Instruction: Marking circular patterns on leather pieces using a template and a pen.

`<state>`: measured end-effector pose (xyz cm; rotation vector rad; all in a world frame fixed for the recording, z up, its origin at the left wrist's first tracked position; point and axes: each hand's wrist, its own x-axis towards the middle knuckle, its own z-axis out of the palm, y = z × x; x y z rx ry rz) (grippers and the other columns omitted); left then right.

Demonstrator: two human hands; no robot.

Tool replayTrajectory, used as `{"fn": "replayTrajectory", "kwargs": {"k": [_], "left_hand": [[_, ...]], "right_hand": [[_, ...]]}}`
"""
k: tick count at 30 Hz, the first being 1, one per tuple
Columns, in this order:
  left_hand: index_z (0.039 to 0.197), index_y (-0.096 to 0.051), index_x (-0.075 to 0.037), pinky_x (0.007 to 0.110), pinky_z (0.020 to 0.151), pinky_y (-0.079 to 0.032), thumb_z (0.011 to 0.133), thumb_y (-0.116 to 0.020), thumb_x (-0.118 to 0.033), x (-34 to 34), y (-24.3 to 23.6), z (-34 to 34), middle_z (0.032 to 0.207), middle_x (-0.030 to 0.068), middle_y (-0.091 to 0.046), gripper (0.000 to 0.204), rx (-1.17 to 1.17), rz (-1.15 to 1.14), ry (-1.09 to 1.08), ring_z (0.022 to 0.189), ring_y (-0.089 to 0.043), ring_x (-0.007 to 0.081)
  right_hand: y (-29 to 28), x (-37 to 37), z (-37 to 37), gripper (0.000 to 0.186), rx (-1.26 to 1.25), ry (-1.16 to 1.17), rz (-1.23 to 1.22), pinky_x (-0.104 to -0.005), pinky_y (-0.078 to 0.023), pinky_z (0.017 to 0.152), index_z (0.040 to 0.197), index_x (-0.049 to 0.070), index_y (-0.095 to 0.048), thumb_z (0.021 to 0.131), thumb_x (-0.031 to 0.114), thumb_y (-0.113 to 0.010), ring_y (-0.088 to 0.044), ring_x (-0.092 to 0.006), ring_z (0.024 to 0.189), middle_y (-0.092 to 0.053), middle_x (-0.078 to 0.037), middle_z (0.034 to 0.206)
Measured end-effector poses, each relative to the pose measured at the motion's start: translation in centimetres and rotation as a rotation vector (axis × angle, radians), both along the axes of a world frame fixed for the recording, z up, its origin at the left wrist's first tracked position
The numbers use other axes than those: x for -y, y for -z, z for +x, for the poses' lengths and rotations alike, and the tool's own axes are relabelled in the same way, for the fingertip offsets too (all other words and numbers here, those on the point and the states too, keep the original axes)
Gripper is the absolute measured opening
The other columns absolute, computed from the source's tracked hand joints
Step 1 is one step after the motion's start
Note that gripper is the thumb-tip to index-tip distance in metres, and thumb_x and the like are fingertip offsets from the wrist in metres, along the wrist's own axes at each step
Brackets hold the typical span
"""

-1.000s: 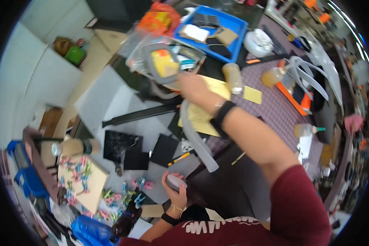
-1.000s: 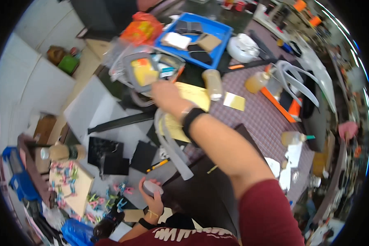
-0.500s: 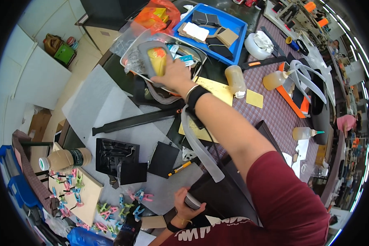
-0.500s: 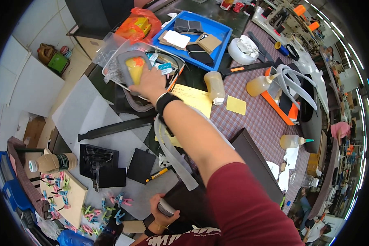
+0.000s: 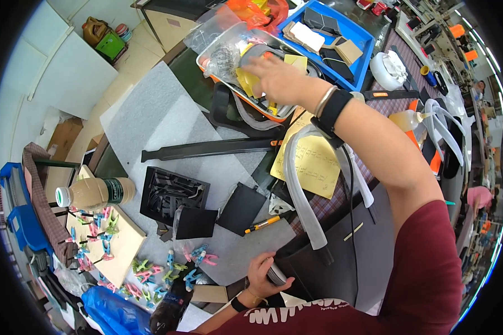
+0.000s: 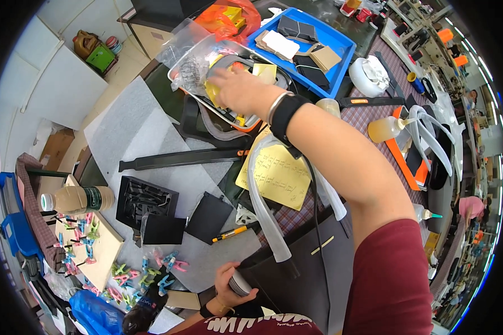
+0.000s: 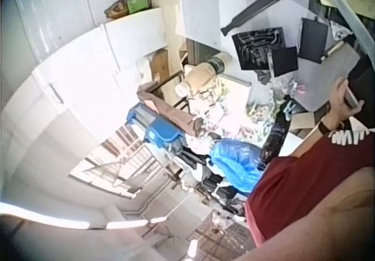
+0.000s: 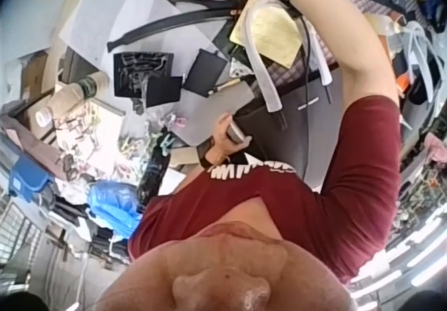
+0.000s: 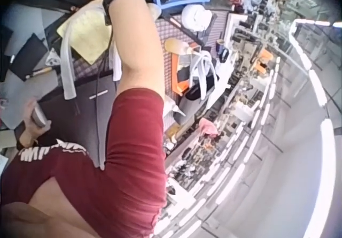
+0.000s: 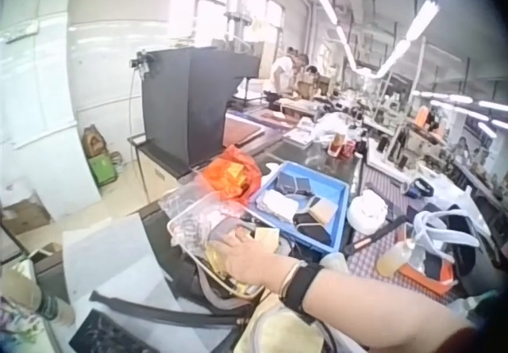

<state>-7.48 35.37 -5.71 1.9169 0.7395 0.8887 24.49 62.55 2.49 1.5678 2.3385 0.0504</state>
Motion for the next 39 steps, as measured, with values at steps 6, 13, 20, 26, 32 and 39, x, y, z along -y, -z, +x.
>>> {"fn": "replayTrajectory", "kwargs": {"k": [6,13,20,26,32,39], "left_hand": [[0.121,-0.037,-0.007,0.038,0.07,-0.046,0.057,-0.081,-0.03,-0.1,0.2,0.0,0.103,0.0186,-0.055,0.081,0.019,-0.002,0.021,0.086,-0.057,0.0318],[0.12,-0.037,-0.007,0.038,0.071,-0.047,0.056,-0.082,-0.03,-0.2,0.2,-0.2,0.104,0.019,-0.055,0.082,0.023,-0.009,0.039,0.086,-0.057,0.0321],[0.121,-0.036,-0.008,0.038,0.072,-0.047,0.057,-0.082,-0.031,-0.2,0.1,-0.2,0.104,0.0185,-0.055,0.082,0.005,-0.001,0.033,0.086,-0.057,0.0315],[0.121,-0.036,-0.009,0.038,0.07,-0.048,0.057,-0.082,-0.033,0.0,0.4,-0.4,0.104,0.0185,-0.055,0.082,-0.005,0.003,0.04,0.085,-0.057,0.0311],[0.121,-0.035,-0.007,0.038,0.076,-0.047,0.058,-0.082,-0.033,0.1,0.4,-0.4,0.104,0.0219,-0.053,0.083,-0.01,0.01,0.065,0.092,-0.055,0.0311],[0.121,-0.035,-0.006,0.039,0.078,-0.047,0.058,-0.082,-0.03,-0.1,0.5,-0.2,0.105,0.0229,-0.052,0.082,0.001,0.027,0.065,0.093,-0.055,0.0324]], "right_hand": [[1.0,-0.6,3.9,0.044,0.169,0.114,0.109,-0.0456,-0.025,0.106,0.117,0.019,-0.057,0.073,0.018,-0.062,-0.024,-0.0257,0.133,-0.027,-0.007,0.143],[0.9,0.0,2.9,0.015,-0.221,0.234,0.153,-0.0351,-0.049,0.075,0.085,0.013,-0.065,0.071,0.016,-0.061,-0.057,-0.0259,0.091,-0.056,-0.006,0.092],[3.1,-0.8,1.9,0.024,-0.154,0.382,-0.356,-0.0376,-0.047,0.079,0.1,0.011,-0.066,0.079,0.011,-0.053,-0.061,-0.0302,0.091,-0.065,-0.012,0.094],[3.8,-2.2,1.5,0.027,-0.813,0.862,-0.585,-0.0307,-0.052,0.057,0.105,-0.003,-0.058,0.086,0.015,-0.048,-0.065,-0.0219,0.077,-0.063,-0.015,0.095],[3.3,-2.5,0.0,0.041,-0.872,0.987,-0.633,-0.028,-0.05,0.052,0.112,-0.002,-0.05,0.087,0.03,-0.053,-0.062,-0.0184,0.069,-0.059,-0.01,0.089],[2.5,-1.5,0.7,0.042,-0.691,0.812,-0.585,-0.031,-0.049,0.061,0.099,0.0,-0.06,0.084,0.039,-0.055,-0.061,-0.0164,0.069,-0.063,-0.007,0.086]]}}
